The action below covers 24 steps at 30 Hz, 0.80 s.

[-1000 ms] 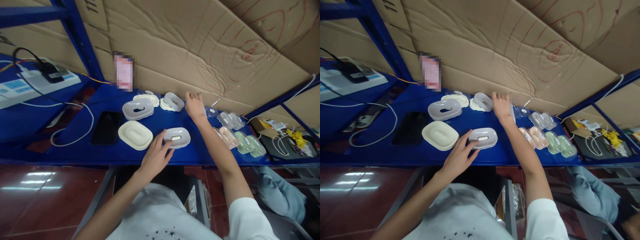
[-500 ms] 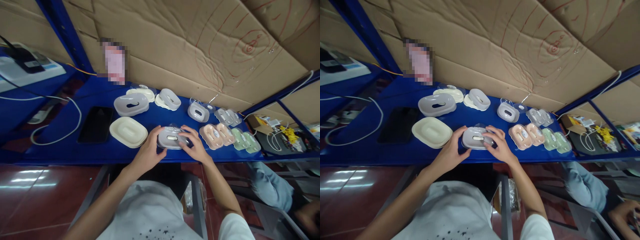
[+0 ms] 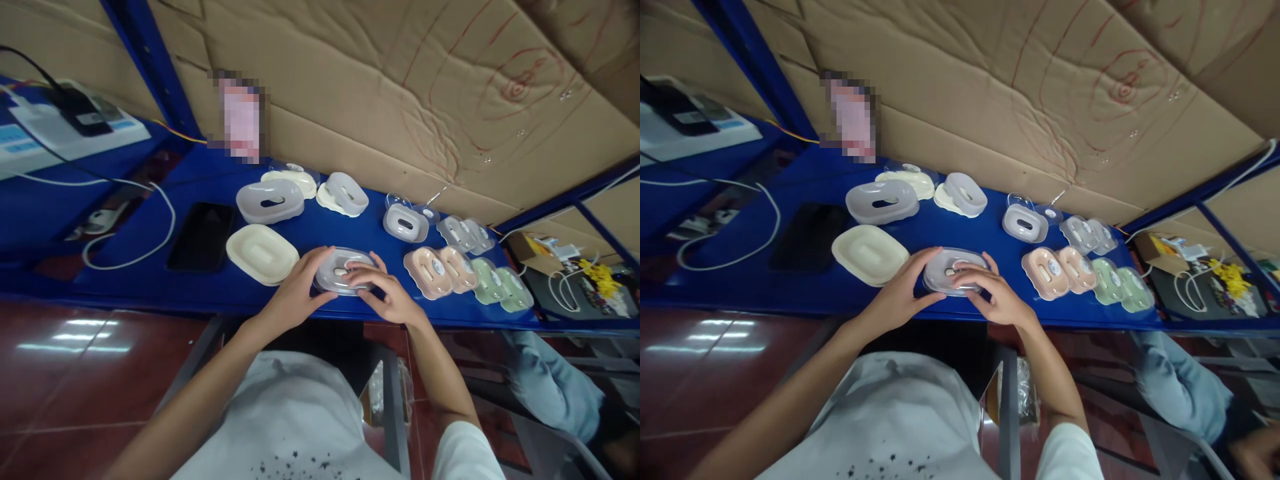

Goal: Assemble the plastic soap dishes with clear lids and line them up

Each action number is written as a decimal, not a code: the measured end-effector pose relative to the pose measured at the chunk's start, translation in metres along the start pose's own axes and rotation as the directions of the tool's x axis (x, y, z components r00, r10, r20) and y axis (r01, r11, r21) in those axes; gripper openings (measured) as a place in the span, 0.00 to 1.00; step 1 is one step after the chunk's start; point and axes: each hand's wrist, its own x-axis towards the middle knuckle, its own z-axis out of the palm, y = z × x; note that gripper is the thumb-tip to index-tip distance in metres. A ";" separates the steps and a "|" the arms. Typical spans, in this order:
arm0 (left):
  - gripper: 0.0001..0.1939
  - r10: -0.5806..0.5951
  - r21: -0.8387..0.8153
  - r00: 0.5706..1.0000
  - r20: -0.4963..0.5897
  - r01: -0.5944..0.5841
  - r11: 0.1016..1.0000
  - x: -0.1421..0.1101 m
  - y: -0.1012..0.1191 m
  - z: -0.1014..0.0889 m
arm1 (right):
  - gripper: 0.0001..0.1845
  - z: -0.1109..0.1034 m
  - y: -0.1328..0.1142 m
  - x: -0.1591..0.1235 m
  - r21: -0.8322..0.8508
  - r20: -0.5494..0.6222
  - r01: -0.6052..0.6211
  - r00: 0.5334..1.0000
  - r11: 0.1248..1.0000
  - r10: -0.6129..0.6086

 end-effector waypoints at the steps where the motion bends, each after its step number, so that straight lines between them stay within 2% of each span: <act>1: 0.40 -0.010 0.008 1.000 -0.004 0.010 1.000 0.000 0.000 0.000 | 0.11 0.003 0.000 0.001 -0.004 -0.021 0.016 1.000 1.000 -0.016; 4: 0.39 -0.035 0.024 0.999 0.014 0.034 0.999 -0.002 0.000 -0.001 | 0.08 0.016 0.001 -0.001 -0.072 -0.094 0.044 0.994 0.996 -0.050; 6: 0.39 -0.030 0.027 0.998 0.046 0.029 0.999 -0.003 0.000 -0.002 | 0.09 0.026 0.001 -0.007 -0.164 -0.123 0.037 0.991 0.986 -0.057; 11: 0.42 0.000 0.046 0.991 0.133 -0.006 0.999 -0.003 -0.001 -0.004 | 0.27 0.038 0.003 -0.027 -0.401 -0.034 0.086 0.994 0.912 -0.108; 14: 0.42 0.009 0.069 0.987 0.158 -0.020 0.997 -0.004 -0.001 -0.003 | 0.34 0.037 0.004 -0.034 -0.481 0.003 0.067 0.997 0.874 -0.074; 18: 0.41 0.007 0.084 0.989 0.146 -0.020 0.996 -0.004 0.000 -0.002 | 0.38 0.029 0.001 -0.036 -0.528 0.016 0.008 1.000 0.849 0.001; 24: 0.40 -0.006 0.040 0.995 0.096 0.002 0.999 -0.002 0.002 -0.005 | 0.37 0.021 -0.002 -0.030 -0.525 0.047 0.077 0.997 0.847 -0.062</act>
